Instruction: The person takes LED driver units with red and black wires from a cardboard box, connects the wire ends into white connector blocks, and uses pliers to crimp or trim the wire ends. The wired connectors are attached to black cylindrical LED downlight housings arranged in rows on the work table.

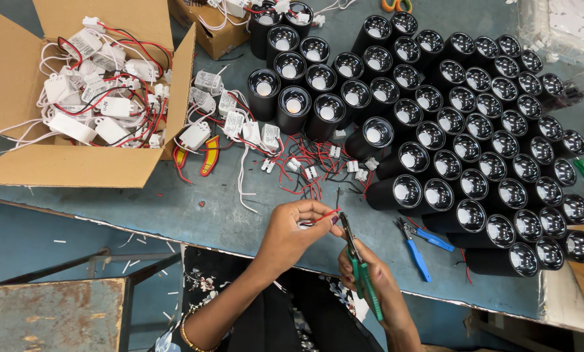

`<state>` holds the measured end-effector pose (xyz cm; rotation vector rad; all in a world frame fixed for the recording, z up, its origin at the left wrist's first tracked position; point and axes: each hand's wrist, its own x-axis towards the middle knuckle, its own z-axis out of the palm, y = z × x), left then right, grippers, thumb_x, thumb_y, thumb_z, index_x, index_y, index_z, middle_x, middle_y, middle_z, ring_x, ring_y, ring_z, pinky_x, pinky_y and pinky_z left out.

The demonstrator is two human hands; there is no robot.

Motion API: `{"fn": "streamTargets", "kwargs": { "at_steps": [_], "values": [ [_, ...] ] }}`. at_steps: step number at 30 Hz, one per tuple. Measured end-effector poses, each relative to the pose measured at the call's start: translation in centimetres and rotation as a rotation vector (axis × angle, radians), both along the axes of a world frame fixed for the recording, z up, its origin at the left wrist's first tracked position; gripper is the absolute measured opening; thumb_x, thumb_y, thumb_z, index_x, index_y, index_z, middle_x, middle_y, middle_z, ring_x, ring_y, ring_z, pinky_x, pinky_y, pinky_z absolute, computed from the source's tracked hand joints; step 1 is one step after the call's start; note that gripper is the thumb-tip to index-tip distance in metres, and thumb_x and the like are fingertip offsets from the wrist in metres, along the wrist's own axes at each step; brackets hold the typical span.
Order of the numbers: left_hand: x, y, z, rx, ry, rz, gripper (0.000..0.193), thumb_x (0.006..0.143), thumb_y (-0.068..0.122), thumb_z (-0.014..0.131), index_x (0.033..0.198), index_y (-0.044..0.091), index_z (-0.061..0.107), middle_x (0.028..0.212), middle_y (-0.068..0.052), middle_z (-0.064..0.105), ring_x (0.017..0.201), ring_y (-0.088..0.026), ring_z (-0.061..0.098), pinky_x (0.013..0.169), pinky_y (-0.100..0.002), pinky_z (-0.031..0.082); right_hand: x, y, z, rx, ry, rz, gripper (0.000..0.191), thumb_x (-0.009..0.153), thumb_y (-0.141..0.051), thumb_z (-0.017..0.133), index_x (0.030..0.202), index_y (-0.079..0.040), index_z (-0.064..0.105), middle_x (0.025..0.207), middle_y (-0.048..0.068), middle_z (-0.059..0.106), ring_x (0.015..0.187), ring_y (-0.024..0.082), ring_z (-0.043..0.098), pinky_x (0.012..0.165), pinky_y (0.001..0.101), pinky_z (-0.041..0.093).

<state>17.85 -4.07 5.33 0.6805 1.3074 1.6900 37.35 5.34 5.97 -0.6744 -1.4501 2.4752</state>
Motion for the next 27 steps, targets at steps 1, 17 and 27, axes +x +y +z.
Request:
{"fn": "streamTargets", "kwargs": {
  "at_steps": [1,17,27],
  "values": [
    [0.0,0.0,0.1,-0.010,0.001,0.002,0.019,0.093,0.012,0.067,0.102,-0.004,0.073,0.088,-0.007,0.080,0.083,-0.007,0.071,0.084,-0.025,0.054,0.1,0.0,0.2,0.072,-0.008,0.017,0.079,0.090,-0.032,0.062,0.156,0.004,0.038,0.094,0.004,0.044,0.078,0.012,0.042,0.064,0.0257,0.038],
    [0.0,-0.6,1.8,-0.035,0.305,0.119,0.014,0.087,0.007,0.074,0.099,-0.001,0.073,0.092,-0.007,0.077,0.082,-0.011,0.074,0.076,-0.027,0.057,0.0,-0.8,0.8,0.330,-0.200,-0.027,0.074,0.086,-0.008,0.069,0.155,0.000,0.044,0.086,0.000,0.040,0.073,0.008,0.038,0.057,0.0225,0.034],
    [0.6,-1.0,2.0,0.006,0.450,0.171,0.011,0.089,0.007,0.069,0.098,0.000,0.071,0.086,-0.010,0.070,0.077,-0.018,0.067,0.072,-0.032,0.053,0.6,-0.1,-0.2,-0.072,-0.042,0.022,0.078,0.091,-0.013,0.066,0.160,-0.002,0.032,0.086,0.002,0.040,0.068,0.010,0.038,0.054,0.0236,0.032]
  ]
}}
